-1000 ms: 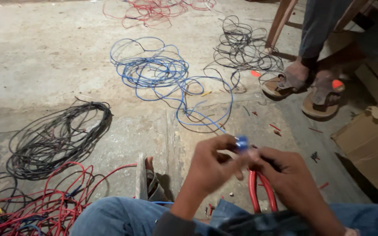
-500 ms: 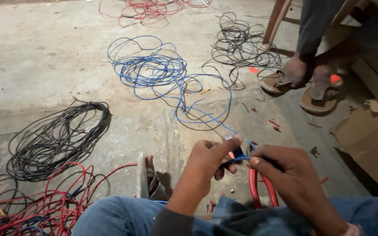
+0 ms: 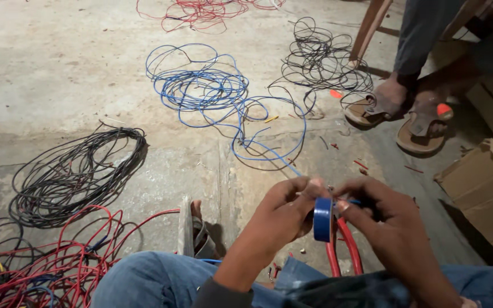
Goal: The person sits on the floor and uses pliers to strip and twist the ends of blue electrical wires, then wraps the connections with blue electrical tape. Piles of red, black, and blue wires are scattered on the floor nearby.
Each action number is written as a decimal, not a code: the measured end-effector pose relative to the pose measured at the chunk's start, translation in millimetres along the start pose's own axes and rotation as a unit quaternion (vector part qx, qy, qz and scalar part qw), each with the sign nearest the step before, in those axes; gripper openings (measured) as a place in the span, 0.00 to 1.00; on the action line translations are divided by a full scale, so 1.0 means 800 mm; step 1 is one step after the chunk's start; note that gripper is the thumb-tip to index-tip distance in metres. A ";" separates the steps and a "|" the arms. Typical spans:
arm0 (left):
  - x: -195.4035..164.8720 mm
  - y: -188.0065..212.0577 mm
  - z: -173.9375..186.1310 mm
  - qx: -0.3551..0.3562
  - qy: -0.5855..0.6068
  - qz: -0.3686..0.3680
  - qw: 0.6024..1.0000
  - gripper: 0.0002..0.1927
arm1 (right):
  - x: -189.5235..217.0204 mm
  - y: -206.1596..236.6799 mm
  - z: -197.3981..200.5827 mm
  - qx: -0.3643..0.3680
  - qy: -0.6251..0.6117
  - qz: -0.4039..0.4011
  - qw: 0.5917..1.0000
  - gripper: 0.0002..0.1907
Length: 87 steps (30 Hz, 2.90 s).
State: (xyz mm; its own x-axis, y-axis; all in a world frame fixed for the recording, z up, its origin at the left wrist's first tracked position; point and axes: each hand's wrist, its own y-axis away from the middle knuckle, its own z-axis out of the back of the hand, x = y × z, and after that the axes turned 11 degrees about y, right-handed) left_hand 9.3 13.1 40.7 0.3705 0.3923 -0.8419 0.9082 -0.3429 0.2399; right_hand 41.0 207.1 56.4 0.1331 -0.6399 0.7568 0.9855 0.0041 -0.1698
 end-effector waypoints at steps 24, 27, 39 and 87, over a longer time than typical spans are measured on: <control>0.026 -0.017 -0.003 -0.143 -0.102 -0.074 0.982 0.15 | 0.009 -0.006 0.000 -0.048 0.057 0.133 0.988 0.09; 0.044 -0.022 0.000 -0.090 -0.122 -0.315 0.937 0.23 | 0.004 -0.004 0.002 -0.048 0.063 0.127 0.989 0.07; 0.019 0.013 -0.016 0.081 0.174 -0.110 0.975 0.19 | -0.007 -0.007 0.002 -0.024 0.059 0.099 0.993 0.11; 0.010 0.006 -0.007 0.057 0.172 0.088 0.980 0.20 | 0.007 -0.010 0.005 -0.020 0.086 0.036 0.995 0.09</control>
State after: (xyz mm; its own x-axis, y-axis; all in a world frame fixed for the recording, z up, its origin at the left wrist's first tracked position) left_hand 17.8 19.5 38.3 0.5802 0.5761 -0.5757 0.8044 -0.5164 0.2939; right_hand 34.0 206.6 65.0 0.1792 -0.7617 0.6226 0.9688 0.0265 -0.2465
